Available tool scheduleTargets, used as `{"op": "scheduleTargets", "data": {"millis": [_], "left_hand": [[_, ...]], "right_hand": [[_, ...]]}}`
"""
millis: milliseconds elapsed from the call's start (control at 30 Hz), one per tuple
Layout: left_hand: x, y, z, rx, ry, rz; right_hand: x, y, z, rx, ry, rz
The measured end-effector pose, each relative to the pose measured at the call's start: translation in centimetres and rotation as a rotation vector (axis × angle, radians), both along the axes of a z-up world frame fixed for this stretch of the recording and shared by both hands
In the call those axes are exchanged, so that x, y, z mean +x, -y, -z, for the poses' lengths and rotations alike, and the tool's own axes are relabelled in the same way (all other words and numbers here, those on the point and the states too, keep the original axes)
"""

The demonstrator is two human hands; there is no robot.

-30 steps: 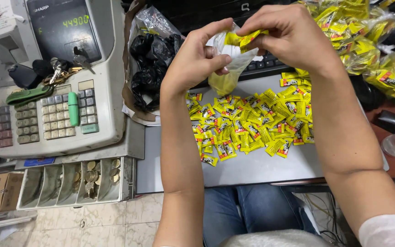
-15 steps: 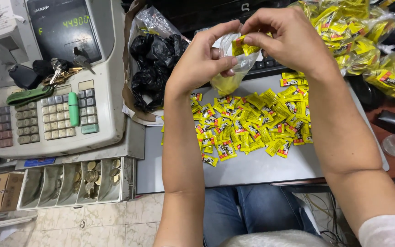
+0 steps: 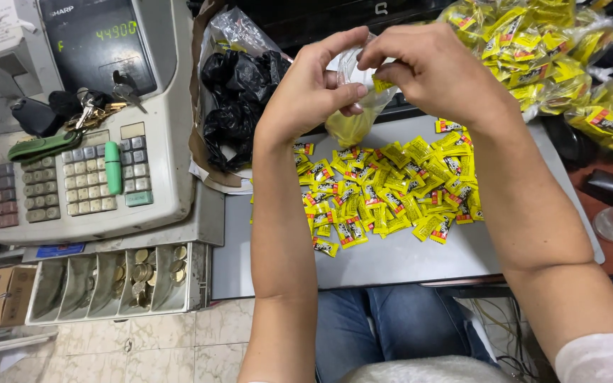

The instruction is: The person places individual yellow candy packets into a small clear plastic bag, picking them up from a pile on the desk and filling the bag.

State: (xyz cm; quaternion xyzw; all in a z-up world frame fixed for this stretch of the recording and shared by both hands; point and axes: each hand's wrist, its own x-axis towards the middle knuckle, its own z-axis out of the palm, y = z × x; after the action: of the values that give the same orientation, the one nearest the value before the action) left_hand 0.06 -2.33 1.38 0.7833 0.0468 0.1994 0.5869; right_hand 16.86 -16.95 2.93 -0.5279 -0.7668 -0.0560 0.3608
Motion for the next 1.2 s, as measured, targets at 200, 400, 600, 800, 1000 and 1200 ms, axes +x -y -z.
{"op": "scheduleTargets", "data": {"millis": [200, 400, 600, 800, 1000, 1200], "left_hand": [[0.8, -1.4, 1.9, -0.116, 0.089, 0.025], [-1.1, -2.9, 1.2, -0.06, 0.131, -0.11], [-1.8, -2.2, -0.1, -0.033, 0.12, -0.209], [-1.5, -2.4, 0.3, 0.005, 0.12, -0.196], [-1.8, -2.3, 0.1, -0.067, 0.111, -0.204], [-0.2, -1.8, 0.9, -0.047, 0.085, -0.097]], "right_hand": [[-2.0, 0.2, -0.8, 0.145, -0.065, 0.006], [-0.4, 0.0, 0.5, -0.804, 0.19, 0.444], [-1.5, -6.0, 9.3, -1.333, 0.377, 0.467], [-1.8, -5.8, 8.2, -1.412, 0.327, 0.389], [-1.0, -2.1, 0.5, -1.096, 0.0, 0.442], [0.0, 2.4, -0.5, -0.21, -0.593, 0.145]]}}
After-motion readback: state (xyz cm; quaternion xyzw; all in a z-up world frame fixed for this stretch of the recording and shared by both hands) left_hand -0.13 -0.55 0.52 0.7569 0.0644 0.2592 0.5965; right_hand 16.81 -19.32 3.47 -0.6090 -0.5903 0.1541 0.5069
